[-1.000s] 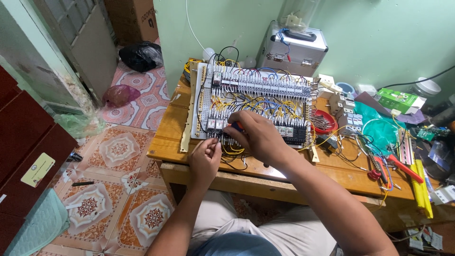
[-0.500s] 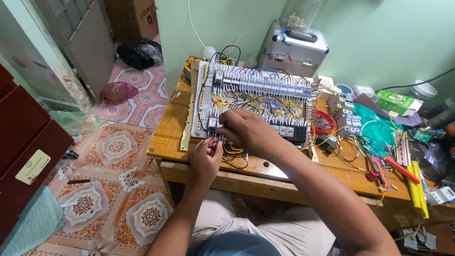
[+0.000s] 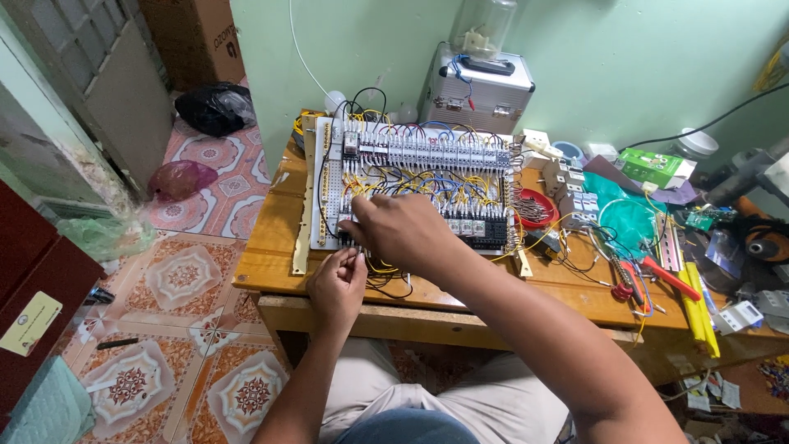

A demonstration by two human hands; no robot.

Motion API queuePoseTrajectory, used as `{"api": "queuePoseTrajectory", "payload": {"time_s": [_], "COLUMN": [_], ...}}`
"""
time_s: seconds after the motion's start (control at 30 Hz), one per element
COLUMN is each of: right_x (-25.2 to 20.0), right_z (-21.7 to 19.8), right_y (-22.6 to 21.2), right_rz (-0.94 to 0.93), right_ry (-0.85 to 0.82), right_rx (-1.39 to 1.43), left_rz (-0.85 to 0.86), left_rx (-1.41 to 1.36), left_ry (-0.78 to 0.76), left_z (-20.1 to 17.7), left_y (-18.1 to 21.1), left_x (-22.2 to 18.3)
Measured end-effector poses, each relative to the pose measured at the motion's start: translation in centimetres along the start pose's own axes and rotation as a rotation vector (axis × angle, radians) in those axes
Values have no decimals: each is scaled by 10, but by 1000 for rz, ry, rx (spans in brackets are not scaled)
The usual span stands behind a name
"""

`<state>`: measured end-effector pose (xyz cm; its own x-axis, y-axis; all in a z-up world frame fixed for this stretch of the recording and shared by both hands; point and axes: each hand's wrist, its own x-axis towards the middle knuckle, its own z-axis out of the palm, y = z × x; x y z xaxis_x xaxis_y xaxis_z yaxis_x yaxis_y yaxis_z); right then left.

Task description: Connecting wires to terminal blocks on an electrical control panel using a screwdriver.

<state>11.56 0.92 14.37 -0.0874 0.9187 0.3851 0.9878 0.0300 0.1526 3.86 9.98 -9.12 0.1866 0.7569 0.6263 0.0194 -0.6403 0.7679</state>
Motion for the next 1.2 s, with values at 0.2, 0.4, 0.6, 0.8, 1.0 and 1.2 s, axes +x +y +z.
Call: {"api": "queuePoseTrajectory", "payload": {"time_s": [0.2, 0.4, 0.6, 0.8, 1.0, 1.2], "right_x": [9, 11, 10, 12, 11, 7], "right_z": [19, 11, 8, 4, 3, 6], "right_y": [9, 12, 12, 13, 13, 14], "right_rz": [-193, -152, -159, -188, -191, -140], "right_ry": [-27, -31, -55, -17, 3, -29], "right_rx": [9, 154, 139, 138, 158, 177], "left_rz": [23, 25, 1, -5, 8, 2], "left_rx": [5, 36, 10, -34, -22, -23], "left_ry": [7, 47, 43, 48, 20, 0], "left_z": [-6, -1, -4, 0, -2, -2], "left_y": [10, 4, 12, 3, 3, 6], "left_x": [1, 0, 3, 1, 3, 3]}}
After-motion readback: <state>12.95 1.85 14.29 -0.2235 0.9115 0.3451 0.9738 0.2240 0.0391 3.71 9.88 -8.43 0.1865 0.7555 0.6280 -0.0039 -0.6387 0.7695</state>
